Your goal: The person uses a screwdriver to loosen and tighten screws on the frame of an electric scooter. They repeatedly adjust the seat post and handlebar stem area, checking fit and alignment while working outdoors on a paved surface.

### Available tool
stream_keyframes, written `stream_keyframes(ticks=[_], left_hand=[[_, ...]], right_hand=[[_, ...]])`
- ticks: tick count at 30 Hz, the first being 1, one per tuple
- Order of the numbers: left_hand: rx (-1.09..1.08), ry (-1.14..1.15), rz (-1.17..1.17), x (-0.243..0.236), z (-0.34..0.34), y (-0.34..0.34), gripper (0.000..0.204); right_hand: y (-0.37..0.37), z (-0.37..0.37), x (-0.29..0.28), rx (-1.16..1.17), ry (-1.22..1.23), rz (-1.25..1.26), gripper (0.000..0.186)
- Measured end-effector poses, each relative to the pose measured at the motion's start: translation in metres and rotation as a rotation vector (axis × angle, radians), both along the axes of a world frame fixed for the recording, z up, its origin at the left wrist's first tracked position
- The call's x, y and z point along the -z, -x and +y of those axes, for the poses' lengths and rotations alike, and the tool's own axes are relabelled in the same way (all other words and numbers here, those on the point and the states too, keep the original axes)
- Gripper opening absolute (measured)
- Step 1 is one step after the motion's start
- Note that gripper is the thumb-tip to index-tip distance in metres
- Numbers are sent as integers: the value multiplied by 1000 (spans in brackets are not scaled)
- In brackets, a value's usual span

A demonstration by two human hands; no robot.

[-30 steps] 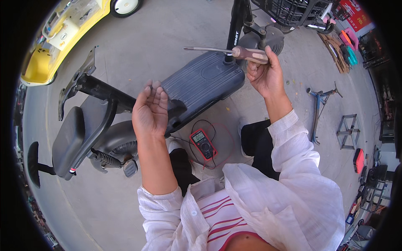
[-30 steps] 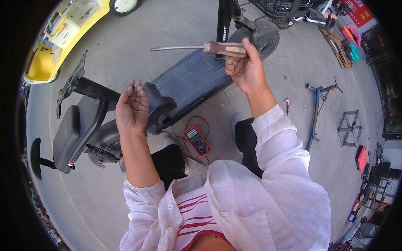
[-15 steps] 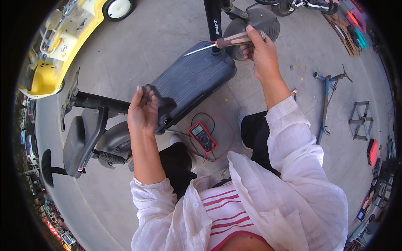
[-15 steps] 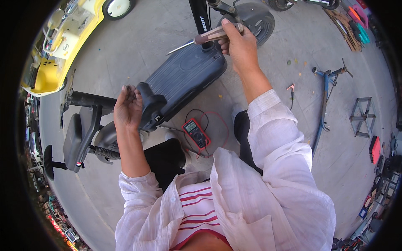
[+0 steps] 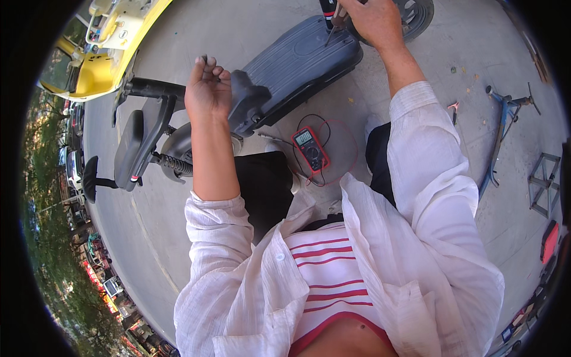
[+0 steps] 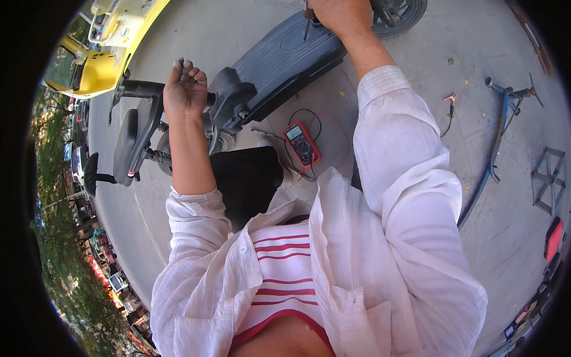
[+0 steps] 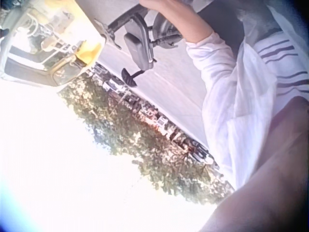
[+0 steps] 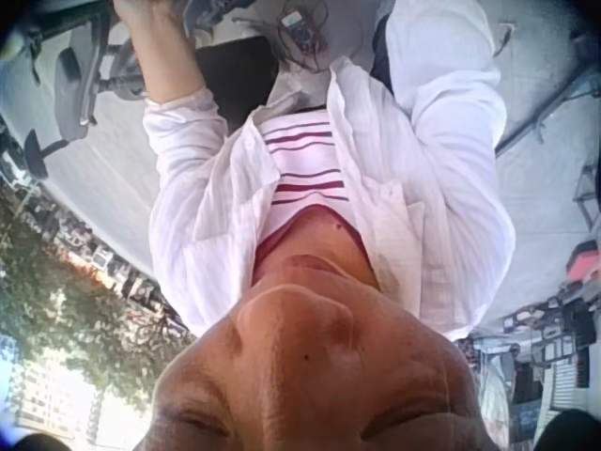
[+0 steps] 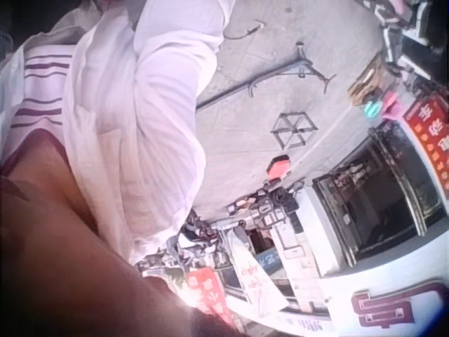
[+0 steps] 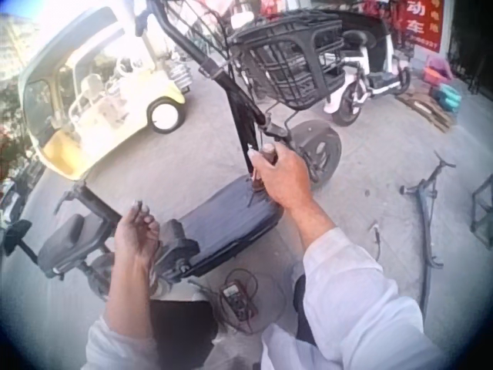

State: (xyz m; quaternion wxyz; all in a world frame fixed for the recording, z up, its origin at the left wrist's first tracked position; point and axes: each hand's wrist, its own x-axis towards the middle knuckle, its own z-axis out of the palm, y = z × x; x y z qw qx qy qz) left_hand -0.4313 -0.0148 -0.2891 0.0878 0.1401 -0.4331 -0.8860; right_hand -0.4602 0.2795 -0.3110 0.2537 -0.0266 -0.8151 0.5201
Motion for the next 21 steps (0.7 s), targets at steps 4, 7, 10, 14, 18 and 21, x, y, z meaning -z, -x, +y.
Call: stream_keyframes(ticks=[4,7,10,14,18,21], left_hand=[[-34,69,7,-18,-7,-20,14],[-16,69,16,-29,-2,-30,13],[-28,81,10,-27,0,-38,12],[-57,21,-16,-19,-1,-44,11],[-36,-24,4,-13,-8,-29,12],[-67,-79,15,-13,-14,-11,12]], right_hand=[[-8,0,6,-55,42,32,32],[-12,5,10,-80,98,-7,32],[-13,4,18,2,-21,7,36],[-9,-4,26,56,-125,20,39],[9,-3,38,82,-140,80,40],[18,-5,32,47,-52,-94,40]])
